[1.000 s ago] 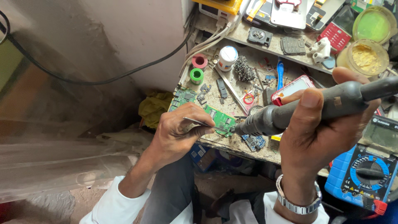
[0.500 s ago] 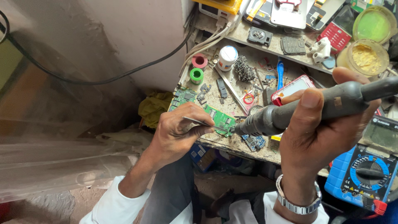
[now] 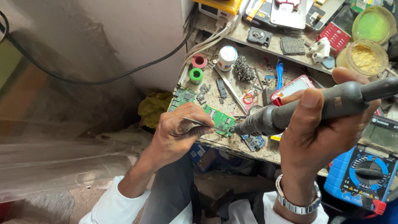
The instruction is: The person uses a hot air rework station and tweezers to heat and remove components from a small green circuit board. They also use a multimeter to test continuity on the board.
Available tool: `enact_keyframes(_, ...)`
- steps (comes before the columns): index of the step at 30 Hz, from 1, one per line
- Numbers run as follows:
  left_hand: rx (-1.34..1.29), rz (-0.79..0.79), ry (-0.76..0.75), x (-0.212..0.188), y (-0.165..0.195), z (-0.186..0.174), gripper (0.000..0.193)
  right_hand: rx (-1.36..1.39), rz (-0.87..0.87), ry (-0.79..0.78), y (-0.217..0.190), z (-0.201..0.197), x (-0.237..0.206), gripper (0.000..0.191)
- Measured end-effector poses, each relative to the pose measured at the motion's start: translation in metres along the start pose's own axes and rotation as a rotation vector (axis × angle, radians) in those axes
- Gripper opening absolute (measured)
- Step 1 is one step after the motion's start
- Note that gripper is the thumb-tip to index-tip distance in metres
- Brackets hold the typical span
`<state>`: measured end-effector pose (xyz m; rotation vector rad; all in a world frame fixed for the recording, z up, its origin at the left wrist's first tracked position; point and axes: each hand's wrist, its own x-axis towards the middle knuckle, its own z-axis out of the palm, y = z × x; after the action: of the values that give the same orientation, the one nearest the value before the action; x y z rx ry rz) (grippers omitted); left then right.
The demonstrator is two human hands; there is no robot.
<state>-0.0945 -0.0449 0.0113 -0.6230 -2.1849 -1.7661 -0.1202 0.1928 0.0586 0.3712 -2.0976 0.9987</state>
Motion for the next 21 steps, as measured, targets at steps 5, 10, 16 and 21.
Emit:
enact_keyframes(5,-0.022,-0.024,0.003,-0.0003,0.0003,0.0000,0.020,-0.036,-0.014,-0.004,-0.0004,-0.0009,-0.0002,0.045)
enact_keyframes(10,-0.026,-0.033,0.003,-0.0005,0.0000,0.0001,0.020,0.024,0.018,-0.022,0.0010,-0.0023,0.0003,0.049)
enact_keyframes(16,-0.018,-0.021,-0.006,-0.0005,-0.0002,-0.0008,0.019,-0.055,-0.044,-0.054,0.0021,-0.0044,0.0009,0.043)
enact_keyframes(21,0.000,-0.010,0.000,-0.0007,-0.0001,-0.0008,0.020,0.018,-0.004,-0.041,0.0020,-0.0035,-0.0012,0.048)
